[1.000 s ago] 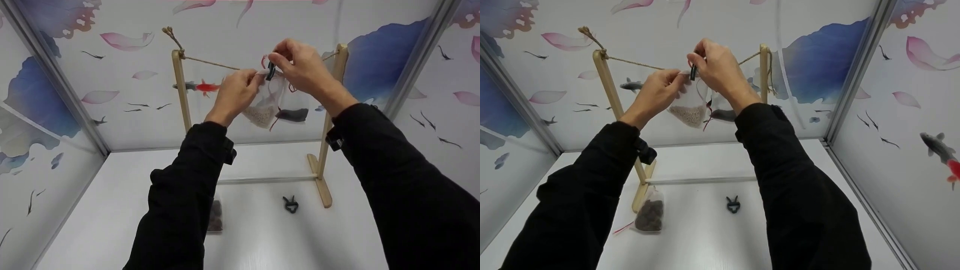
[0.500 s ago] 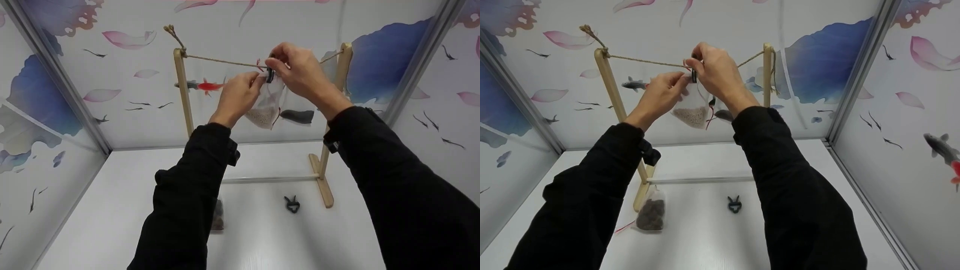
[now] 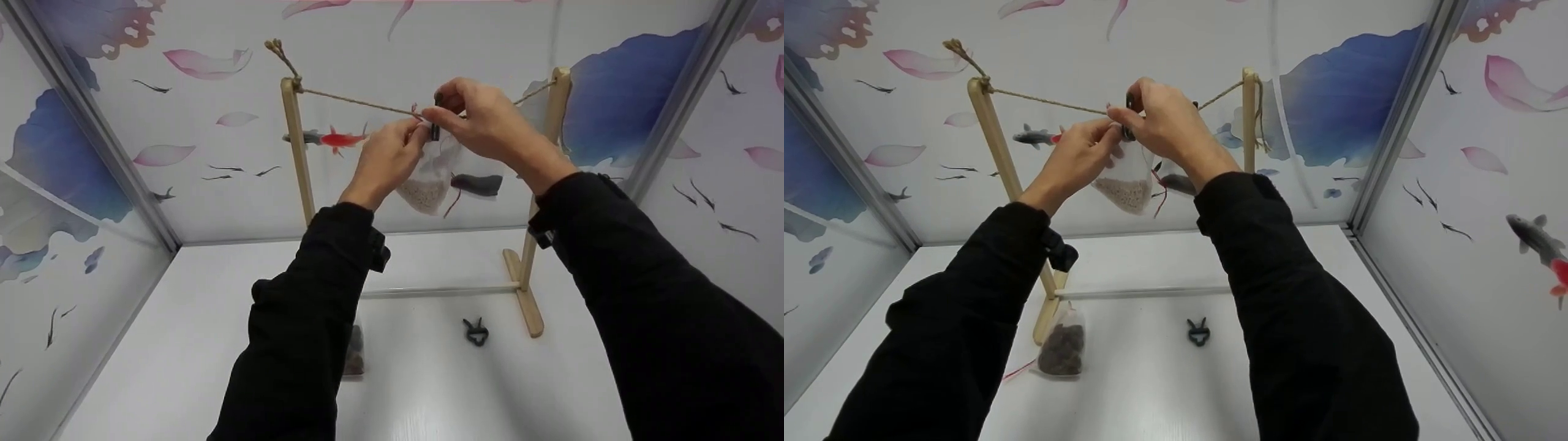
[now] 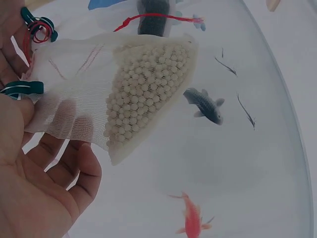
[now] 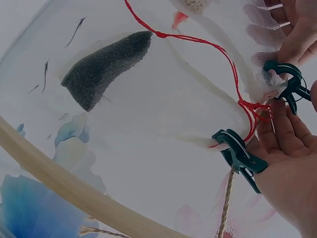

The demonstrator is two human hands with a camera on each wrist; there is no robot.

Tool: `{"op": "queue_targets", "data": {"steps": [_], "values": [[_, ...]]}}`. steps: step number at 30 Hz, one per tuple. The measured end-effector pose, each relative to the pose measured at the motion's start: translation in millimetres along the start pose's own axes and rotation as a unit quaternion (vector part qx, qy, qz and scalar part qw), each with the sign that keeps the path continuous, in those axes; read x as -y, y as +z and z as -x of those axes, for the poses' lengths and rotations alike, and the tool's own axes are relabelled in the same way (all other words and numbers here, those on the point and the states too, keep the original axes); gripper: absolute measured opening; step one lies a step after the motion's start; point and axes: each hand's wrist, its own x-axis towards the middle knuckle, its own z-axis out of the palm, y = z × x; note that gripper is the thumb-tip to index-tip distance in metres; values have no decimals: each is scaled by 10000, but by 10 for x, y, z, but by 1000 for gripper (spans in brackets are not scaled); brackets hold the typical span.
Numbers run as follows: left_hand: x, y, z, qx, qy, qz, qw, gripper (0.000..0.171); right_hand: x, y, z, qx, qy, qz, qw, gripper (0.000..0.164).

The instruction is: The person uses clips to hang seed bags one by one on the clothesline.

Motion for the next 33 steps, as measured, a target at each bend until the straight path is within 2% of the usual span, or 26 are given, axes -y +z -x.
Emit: {"op": "queue_targets", "data": {"steps": [4,8,17,21,27,33], "values": [[-7,-7,3,36,-12,59,10000,28,-8,-6,-7,5,-14,-68,10000,49],[-12,-7,3,120,0,6,9999,29,-24,-2,-1,-1,-244,-17,9997,54],[3,-4,8,289,-47,-277,9992,32,-18,3,25,-76,-559,184,9982,50],[52,22,24,269,-32,-357,9990,34,-27,49,19,-163,-760,528,9956,50],[128,23,74,296,-3,-397,9988,37,9,95,50,-313,-851,1203,9886,55],[180,74,121,257,173,-399,9987,36,6,92,172,-735,-1240,1943,9703,60]]}}
